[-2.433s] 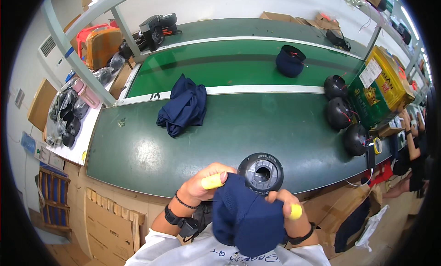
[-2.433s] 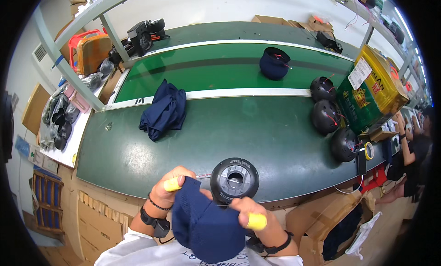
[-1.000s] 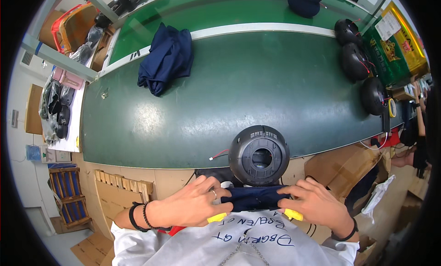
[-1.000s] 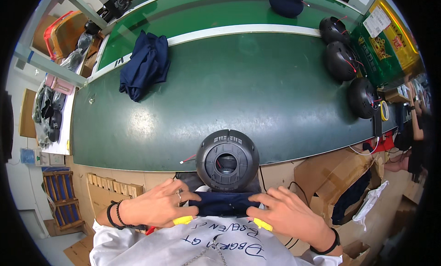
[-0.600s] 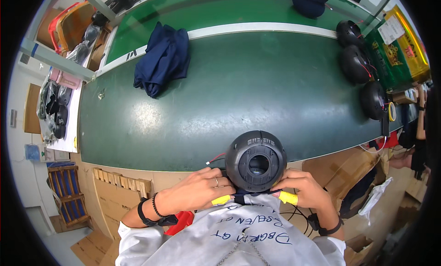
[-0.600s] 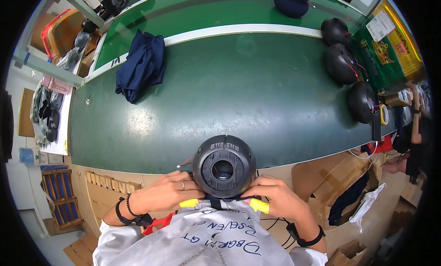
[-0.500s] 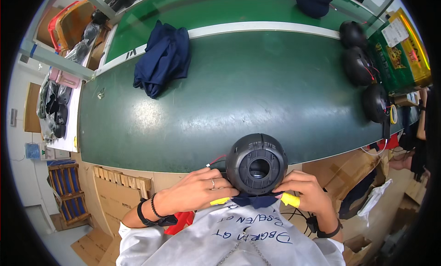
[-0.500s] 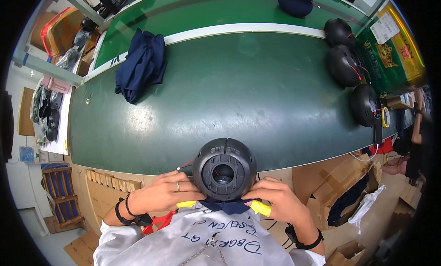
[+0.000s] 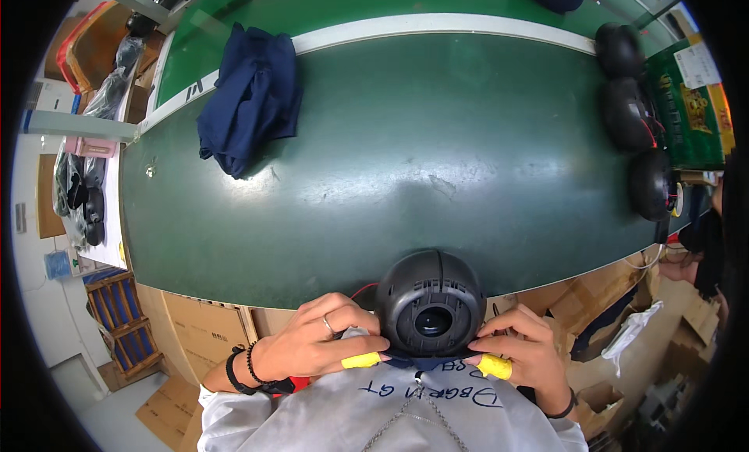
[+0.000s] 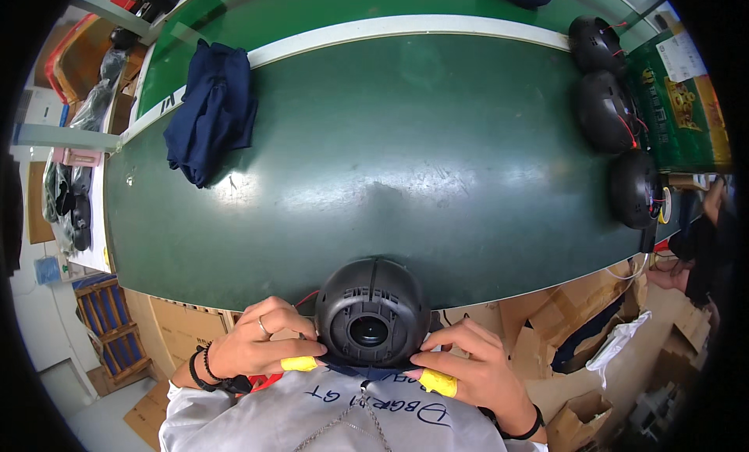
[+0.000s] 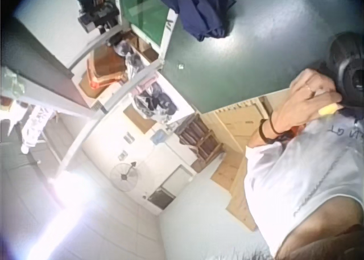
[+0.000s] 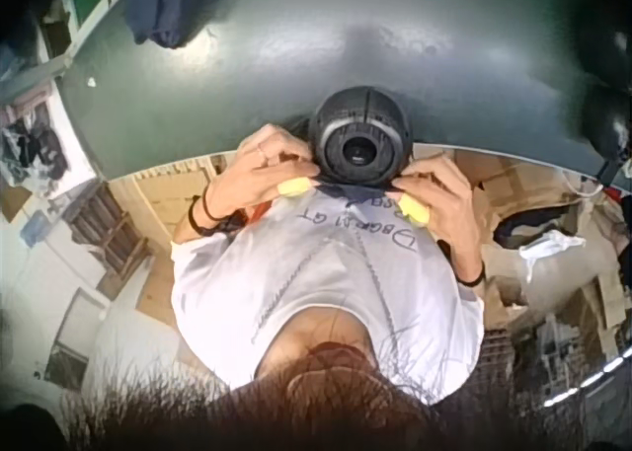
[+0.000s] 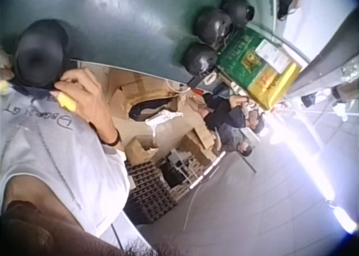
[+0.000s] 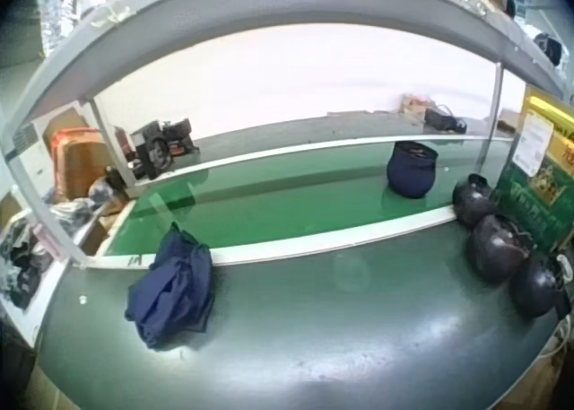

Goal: Fitting fabric sleeves onto circular electronic components in an assembly workshop.

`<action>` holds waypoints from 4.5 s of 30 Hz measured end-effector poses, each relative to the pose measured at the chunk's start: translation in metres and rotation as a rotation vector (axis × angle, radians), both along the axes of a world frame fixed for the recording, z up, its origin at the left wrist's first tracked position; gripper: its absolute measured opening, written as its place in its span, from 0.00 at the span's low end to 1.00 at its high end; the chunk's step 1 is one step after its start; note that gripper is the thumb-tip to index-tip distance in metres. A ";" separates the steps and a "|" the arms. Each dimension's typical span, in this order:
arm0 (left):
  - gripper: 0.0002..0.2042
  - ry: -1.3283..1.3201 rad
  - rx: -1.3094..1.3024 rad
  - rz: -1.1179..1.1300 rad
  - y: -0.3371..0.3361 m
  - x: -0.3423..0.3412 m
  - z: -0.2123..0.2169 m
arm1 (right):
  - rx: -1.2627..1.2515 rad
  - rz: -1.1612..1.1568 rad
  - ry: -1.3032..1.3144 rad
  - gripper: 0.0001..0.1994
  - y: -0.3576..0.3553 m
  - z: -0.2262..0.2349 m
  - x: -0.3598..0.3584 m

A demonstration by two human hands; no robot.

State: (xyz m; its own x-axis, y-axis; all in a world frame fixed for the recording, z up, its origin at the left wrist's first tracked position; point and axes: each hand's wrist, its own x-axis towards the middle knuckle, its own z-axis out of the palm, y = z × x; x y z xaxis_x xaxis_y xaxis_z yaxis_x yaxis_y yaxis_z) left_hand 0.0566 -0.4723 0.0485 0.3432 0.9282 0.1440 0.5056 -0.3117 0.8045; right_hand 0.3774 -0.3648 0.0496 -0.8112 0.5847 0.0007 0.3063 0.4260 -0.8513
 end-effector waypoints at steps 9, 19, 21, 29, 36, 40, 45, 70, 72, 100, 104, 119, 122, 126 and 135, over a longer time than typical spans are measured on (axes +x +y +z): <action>0.11 -0.062 -0.014 0.039 0.008 -0.006 -0.009 | -0.060 0.044 0.059 0.13 0.005 -0.010 0.000; 0.10 0.193 -0.084 -0.160 -0.023 0.003 0.004 | -0.166 0.272 -0.160 0.10 -0.010 -0.002 0.006; 0.12 0.210 -0.021 -0.166 -0.030 0.006 0.002 | -0.150 0.286 -0.161 0.09 -0.017 -0.004 0.006; 0.10 0.020 -0.037 0.164 -0.046 0.042 -0.030 | 0.004 0.045 -0.074 0.10 -0.034 -0.005 0.014; 0.11 0.256 0.095 0.210 -0.074 0.050 -0.012 | -0.009 0.096 -0.091 0.11 -0.041 -0.005 0.023; 0.13 0.403 0.206 0.021 -0.077 0.044 -0.004 | 0.002 0.190 -0.120 0.11 -0.041 -0.001 0.026; 0.11 0.247 0.111 0.083 -0.065 0.051 -0.016 | -0.033 0.118 0.024 0.10 -0.047 -0.013 0.012; 0.10 0.232 0.211 0.046 -0.060 0.033 -0.003 | 0.146 0.173 -0.012 0.08 -0.034 -0.001 0.016; 0.12 0.227 0.124 -0.099 -0.063 0.029 0.004 | 0.206 0.214 -0.114 0.08 -0.034 0.009 0.021; 0.11 0.038 0.088 0.187 -0.026 0.025 -0.019 | -0.003 -0.003 -0.035 0.13 -0.003 -0.010 0.003; 0.11 -0.021 0.087 0.268 -0.019 0.022 -0.016 | 0.063 -0.055 0.071 0.13 0.006 -0.009 0.001; 0.14 -0.541 -0.029 0.296 0.003 0.021 -0.062 | -0.215 -0.160 0.242 0.15 0.029 -0.038 -0.009; 0.13 -0.590 -0.088 0.327 0.006 0.024 -0.062 | -0.325 -0.196 0.245 0.16 0.026 -0.040 -0.014; 0.12 -0.730 -0.124 0.374 0.011 0.030 -0.065 | -0.326 -0.284 0.301 0.16 0.019 -0.045 -0.022; 0.11 -0.902 -0.356 0.758 0.018 0.048 -0.053 | -0.258 -0.484 0.242 0.14 0.017 -0.046 -0.033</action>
